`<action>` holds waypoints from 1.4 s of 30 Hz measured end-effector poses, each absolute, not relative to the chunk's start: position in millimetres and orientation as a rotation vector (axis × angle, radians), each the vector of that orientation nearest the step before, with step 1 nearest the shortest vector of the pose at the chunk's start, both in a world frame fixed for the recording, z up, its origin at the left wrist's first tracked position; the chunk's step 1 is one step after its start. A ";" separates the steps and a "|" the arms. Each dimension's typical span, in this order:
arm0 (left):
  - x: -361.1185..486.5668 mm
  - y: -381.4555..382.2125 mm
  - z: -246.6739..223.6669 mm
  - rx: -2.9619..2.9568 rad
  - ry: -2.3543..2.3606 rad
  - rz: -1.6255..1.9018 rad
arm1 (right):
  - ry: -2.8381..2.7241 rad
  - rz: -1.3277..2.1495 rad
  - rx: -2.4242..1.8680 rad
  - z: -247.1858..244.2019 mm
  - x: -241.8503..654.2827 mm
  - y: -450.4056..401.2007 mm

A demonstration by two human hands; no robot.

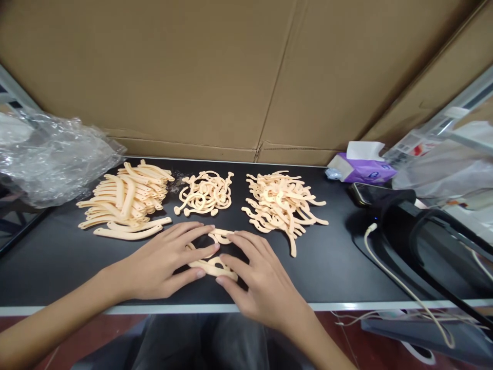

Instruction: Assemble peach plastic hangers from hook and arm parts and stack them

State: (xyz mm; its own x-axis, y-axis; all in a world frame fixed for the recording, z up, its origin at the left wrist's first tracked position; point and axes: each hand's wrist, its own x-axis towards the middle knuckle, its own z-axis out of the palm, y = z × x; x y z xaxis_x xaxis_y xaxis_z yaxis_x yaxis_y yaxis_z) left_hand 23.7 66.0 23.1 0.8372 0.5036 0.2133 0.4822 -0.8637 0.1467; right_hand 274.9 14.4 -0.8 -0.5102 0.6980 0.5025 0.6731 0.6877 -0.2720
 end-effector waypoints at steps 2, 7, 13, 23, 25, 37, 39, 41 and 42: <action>23.6 66.9 23.4 2.901 0.742 0.412 | -2.312 0.052 -1.152 -2.3 274.9 14.5; 24.9 68.8 22.9 2.782 0.656 0.512 | -2.302 0.122 -1.238 -2.3 275.4 14.4; 25.3 68.8 22.2 2.767 0.656 0.555 | -2.293 0.022 -1.156 -1.5 274.2 13.6; 24.6 69.5 20.2 2.837 0.614 0.594 | -2.351 -0.036 -1.133 0.2 271.7 13.9; 25.0 69.5 19.4 2.877 0.634 0.578 | -2.328 -0.037 -1.136 -0.8 272.0 14.1; 26.5 68.8 20.9 2.864 0.742 0.463 | -2.410 0.073 -1.070 7.8 273.0 14.8; 26.1 68.9 21.3 2.846 0.731 0.443 | -2.356 0.053 -1.116 4.3 273.7 14.1; 25.9 69.3 20.9 2.822 0.736 0.430 | -2.310 0.052 -1.152 0.1 274.2 13.5; 25.8 69.5 20.3 2.807 0.741 0.431 | -2.294 0.060 -1.163 -1.6 274.3 13.2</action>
State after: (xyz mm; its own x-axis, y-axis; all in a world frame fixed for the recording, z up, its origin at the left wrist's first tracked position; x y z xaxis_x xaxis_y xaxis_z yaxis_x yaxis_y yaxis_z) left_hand 25.8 69.5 20.3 0.8310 0.5083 0.2262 0.4479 -0.8524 0.2698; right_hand 274.3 13.2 -1.6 -0.4663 0.7552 0.4608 0.7301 0.6226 -0.2816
